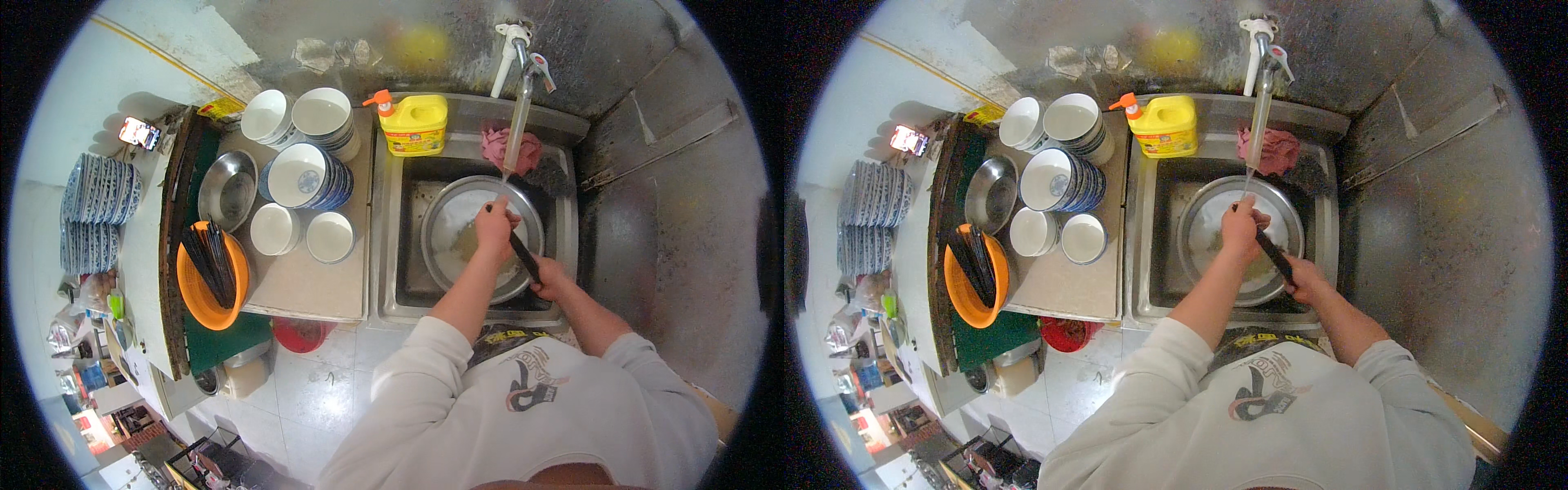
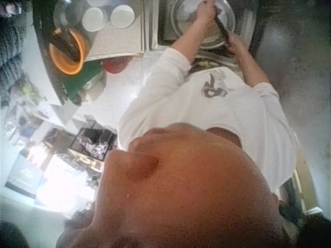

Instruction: The person repeatedly scrubs and rinses black chopsticks under running water in a commercial kitchen sink. They handle the chopsticks in small bundles, scrubbing them with a sponge and rinsing them thoroughly before placing them into an orange bowl.

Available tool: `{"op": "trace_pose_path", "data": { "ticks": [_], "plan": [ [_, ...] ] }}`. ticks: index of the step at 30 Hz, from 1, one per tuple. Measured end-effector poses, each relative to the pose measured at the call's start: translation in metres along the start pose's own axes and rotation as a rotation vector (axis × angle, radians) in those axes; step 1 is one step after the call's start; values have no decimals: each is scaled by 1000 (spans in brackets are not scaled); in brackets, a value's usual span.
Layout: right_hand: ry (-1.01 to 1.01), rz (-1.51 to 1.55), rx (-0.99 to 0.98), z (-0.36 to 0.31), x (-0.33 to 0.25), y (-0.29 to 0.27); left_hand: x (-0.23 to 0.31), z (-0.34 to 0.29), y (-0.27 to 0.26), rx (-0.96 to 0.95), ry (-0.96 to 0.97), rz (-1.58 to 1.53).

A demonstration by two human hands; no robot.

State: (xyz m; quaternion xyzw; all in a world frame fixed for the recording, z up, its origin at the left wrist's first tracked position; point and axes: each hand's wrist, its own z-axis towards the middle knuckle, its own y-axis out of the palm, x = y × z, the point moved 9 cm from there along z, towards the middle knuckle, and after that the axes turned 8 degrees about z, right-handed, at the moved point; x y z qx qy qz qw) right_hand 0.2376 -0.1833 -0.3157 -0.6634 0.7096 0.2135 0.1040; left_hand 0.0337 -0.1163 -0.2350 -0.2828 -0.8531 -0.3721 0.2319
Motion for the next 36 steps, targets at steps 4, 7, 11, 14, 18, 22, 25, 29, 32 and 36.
{"op": "trace_pose_path", "data": {
  "ticks": [4,7,11,14,18,22,25,29,32,36],
  "plan": [
    [32,105,85,-24,1,26,4,7,-18,124,40,-97],
    [-39,379,118,-23,-11,30,13,8,-21,144,86,-77],
    [-196,42,-83,29,-13,2,3,9,0,-42,96,90],
    [-302,-310,-157,27,-23,25,0,12,-9,15,69,62],
    [-34,-33,35,6,-28,81,35,11,-46,190,142,-27],
    [-48,181,3,59,-32,100,95,-15,-43,226,304,27],
    [-53,132,-44,36,-46,151,131,-30,-51,188,510,24],
    [-19,-44,-219,14,-52,192,152,-48,-47,200,555,129],
    [31,-142,-252,4,-49,199,158,-54,-46,176,566,144],
    [-1,3,-170,11,-41,173,146,-50,-51,218,519,92]
  ]
}}
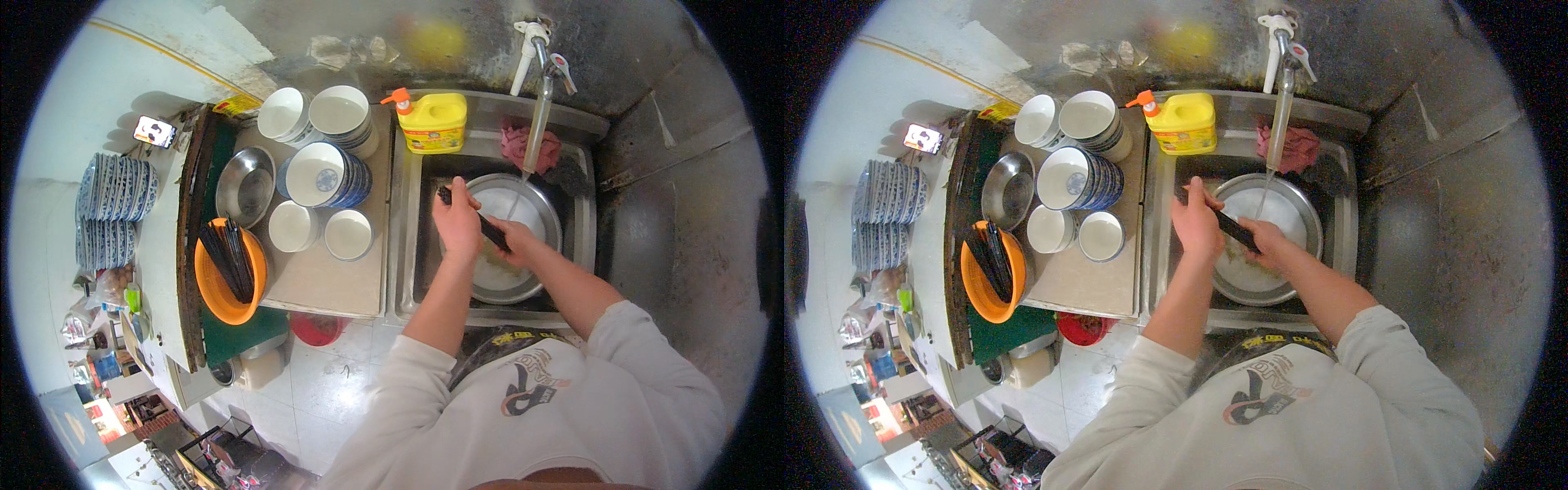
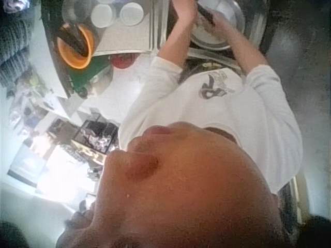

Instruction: The person repeatedly scrubs and rinses black chopsticks under running water in a commercial kitchen sink. They handle the chopsticks in small bundles, scrubbing them with a sponge and rinsing them thoroughly before placing them into an orange bowl.

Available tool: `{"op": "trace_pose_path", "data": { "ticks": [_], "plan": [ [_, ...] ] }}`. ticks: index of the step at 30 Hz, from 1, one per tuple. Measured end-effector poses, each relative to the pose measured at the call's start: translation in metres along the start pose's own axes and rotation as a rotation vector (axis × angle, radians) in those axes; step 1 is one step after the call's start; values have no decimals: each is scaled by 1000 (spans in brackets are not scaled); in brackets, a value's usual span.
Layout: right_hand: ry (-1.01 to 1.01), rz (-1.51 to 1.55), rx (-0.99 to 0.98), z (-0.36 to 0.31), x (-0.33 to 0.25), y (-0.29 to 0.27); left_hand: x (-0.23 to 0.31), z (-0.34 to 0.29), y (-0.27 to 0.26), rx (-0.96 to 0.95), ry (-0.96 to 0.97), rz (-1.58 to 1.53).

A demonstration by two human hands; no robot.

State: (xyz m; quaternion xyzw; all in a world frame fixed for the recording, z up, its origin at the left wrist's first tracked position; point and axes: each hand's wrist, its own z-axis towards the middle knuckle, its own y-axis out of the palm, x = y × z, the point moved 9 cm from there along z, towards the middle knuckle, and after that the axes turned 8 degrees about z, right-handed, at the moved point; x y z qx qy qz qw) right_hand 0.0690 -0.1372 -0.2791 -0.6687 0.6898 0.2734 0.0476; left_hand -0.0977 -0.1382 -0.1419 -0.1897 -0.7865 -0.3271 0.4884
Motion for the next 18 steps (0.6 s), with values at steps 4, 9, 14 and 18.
{"op": "trace_pose_path", "data": {
  "ticks": [4,9,14,18],
  "plan": [
    [-268,-69,35,-1,-4,-58,-43,-2,8,-28,-190,-83],
    [-31,-189,95,-31,20,-125,-123,-3,34,-217,-402,-54],
    [-134,143,265,-38,35,-183,-158,-29,68,-179,-556,-101],
    [-125,29,274,-54,24,-207,-178,-33,78,-325,-465,91]
  ]
}}
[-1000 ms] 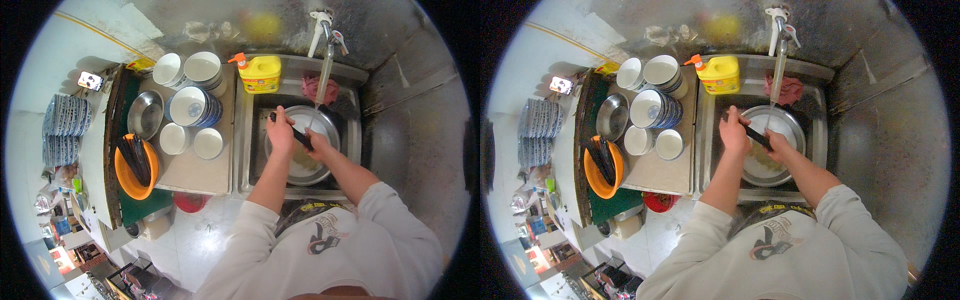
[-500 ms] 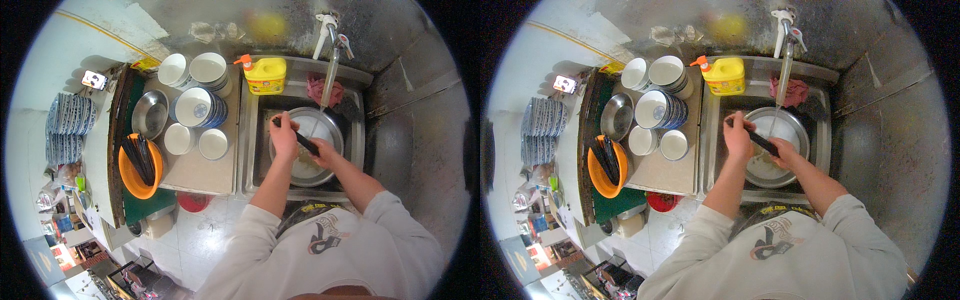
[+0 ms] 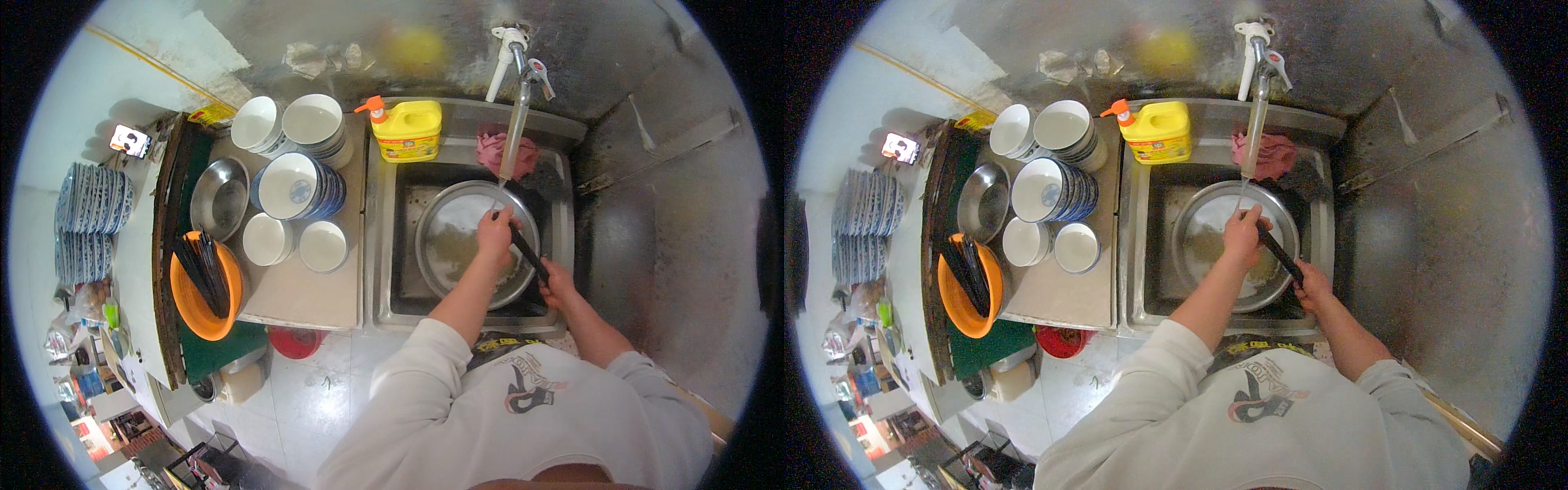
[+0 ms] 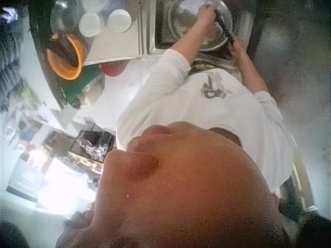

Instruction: The person repeatedly scrubs and rinses black chopsticks under running water in a commercial kitchen sink. They handle the chopsticks in small bundles, scrubbing them with a sponge and rinsing them thoroughly before placing them into an orange bowl.

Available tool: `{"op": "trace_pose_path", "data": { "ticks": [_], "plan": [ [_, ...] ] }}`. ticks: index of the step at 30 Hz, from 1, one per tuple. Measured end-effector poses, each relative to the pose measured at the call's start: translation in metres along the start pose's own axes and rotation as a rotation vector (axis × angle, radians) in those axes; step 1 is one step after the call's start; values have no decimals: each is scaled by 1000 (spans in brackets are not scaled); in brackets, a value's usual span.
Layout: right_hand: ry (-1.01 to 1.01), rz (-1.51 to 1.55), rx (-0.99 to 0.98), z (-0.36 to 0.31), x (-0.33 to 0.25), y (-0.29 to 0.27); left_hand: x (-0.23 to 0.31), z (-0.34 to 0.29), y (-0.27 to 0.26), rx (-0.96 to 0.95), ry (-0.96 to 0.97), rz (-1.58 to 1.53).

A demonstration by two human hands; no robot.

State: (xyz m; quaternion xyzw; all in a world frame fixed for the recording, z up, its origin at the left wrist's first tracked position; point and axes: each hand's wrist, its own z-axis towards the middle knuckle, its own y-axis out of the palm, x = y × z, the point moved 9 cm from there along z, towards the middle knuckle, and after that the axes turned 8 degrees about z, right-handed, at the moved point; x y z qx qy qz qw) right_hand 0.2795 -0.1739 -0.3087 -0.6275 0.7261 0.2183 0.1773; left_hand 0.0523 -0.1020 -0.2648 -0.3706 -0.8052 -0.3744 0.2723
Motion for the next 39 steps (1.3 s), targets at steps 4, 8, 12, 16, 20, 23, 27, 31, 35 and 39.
{"op": "trace_pose_path", "data": {
  "ticks": [4,8,12,16,20,23,27,31,35,39],
  "plan": [
    [105,-238,-52,-16,1,12,-15,11,-11,57,8,-41],
    [36,166,19,-7,11,21,5,-6,-25,150,-22,-220],
    [-1,194,-43,4,5,20,16,-11,-30,108,126,-107],
    [141,-129,23,-18,7,33,20,-20,-26,71,67,-90],
    [92,173,34,-27,10,50,24,-20,-36,157,9,-309],
    [65,368,8,-18,1,49,24,-16,-35,169,83,-306],
    [95,98,-66,0,7,28,27,-25,-14,-6,62,-175],
    [111,59,-61,-11,15,45,23,-21,-25,55,16,-305],
    [77,292,10,-16,5,51,24,-26,-28,99,-16,-349],
    [25,-69,-95,-1,3,38,23,-28,-16,-36,-28,-232]
  ]
}}
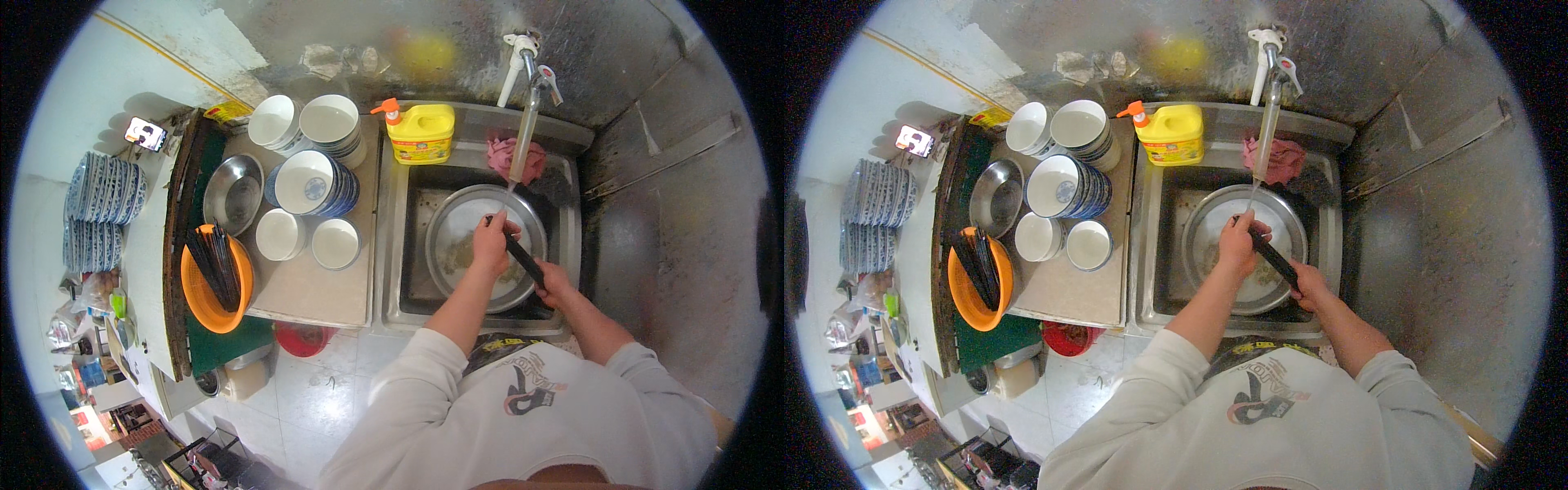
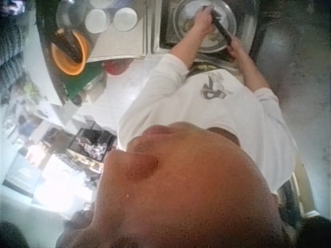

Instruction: The person repeatedly scrubs and rinses black chopsticks under running water in a commercial kitchen sink. They handle the chopsticks in small bundles, scrubbing them with a sponge and rinsing them thoroughly before placing them into an orange bowl.

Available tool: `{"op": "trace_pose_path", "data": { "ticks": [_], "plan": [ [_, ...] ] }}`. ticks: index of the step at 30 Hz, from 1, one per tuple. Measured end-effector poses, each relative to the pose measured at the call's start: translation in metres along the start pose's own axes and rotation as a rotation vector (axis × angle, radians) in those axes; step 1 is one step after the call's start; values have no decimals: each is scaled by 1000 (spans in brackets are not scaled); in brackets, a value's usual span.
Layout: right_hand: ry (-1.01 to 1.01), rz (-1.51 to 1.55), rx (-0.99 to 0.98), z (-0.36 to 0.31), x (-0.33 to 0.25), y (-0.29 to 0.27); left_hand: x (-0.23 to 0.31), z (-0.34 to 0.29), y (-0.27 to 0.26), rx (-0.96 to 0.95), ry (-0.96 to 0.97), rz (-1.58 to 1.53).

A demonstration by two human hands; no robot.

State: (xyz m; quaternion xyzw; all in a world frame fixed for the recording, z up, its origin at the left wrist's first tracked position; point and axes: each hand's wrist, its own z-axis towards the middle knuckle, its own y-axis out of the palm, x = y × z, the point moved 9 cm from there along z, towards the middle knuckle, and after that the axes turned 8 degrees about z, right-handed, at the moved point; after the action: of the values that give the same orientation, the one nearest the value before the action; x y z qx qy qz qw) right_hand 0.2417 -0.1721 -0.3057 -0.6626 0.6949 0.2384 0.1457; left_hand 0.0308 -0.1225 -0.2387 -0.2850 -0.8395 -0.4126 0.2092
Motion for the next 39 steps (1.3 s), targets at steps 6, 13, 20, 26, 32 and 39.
{"op": "trace_pose_path", "data": {
  "ticks": [6,13,20,26,32,39],
  "plan": [
    [72,66,30,-25,-2,25,3,8,-22,199,14,-69],
    [37,21,-2,-1,-5,-8,1,2,9,-28,-4,41],
    [82,170,-8,-21,12,15,-1,4,-10,159,-1,-13],
    [-93,181,67,3,-1,-17,-18,5,1,7,65,83],
    [-29,-37,115,-9,9,-17,-48,-5,5,-13,-88,42],
    [-19,-191,88,-33,-2,9,-18,-1,-11,186,-121,-113]
  ]
}}
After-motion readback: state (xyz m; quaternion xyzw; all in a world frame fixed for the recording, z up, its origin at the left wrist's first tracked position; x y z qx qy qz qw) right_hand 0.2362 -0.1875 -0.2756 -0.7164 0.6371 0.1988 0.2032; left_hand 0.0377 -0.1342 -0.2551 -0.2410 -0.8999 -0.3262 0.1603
